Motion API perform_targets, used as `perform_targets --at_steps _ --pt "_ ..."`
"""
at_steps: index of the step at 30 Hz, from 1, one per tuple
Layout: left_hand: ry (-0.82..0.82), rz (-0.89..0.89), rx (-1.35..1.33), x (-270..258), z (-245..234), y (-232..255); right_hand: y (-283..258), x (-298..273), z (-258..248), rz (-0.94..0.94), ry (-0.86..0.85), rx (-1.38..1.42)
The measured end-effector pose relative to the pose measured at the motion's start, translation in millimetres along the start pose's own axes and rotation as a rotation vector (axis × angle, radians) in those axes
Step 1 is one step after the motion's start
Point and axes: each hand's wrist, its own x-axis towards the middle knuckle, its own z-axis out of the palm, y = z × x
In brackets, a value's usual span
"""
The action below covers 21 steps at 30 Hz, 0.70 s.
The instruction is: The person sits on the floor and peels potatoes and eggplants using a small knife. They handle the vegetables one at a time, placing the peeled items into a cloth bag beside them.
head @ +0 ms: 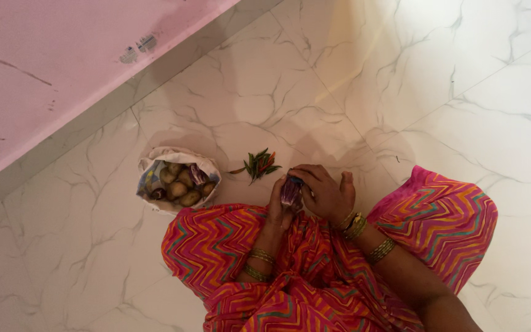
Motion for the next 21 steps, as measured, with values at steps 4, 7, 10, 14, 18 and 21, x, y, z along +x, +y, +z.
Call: perform_targets --at_steps 4,7,10,14,18,21 --pt "0.063 0.019 -0.083 3 -4 -1 -9 -12 9 -0.213 0.030 -0.189" --pt "-0.083 0.068 -0.188 5 -10 -4 -14 -17 14 -0.321 0.018 -0.193" --pt "0.056 -0.028 -0.067 10 -9 -6 -13 -10 10 -0.231 0.027 -0.180" --pt "0.012 0.039 0.071 13 -8 -13 -11 -1 -5 0.019 -0.001 -0.115" --pt "-0.028 0.055 0.125 16 -17 -16 -15 -4 -6 0.147 0.009 -0.190" --pt "-0.030 0.032 -0.001 19 -21 -16 -14 -9 4 -0.087 0.051 -0.120"
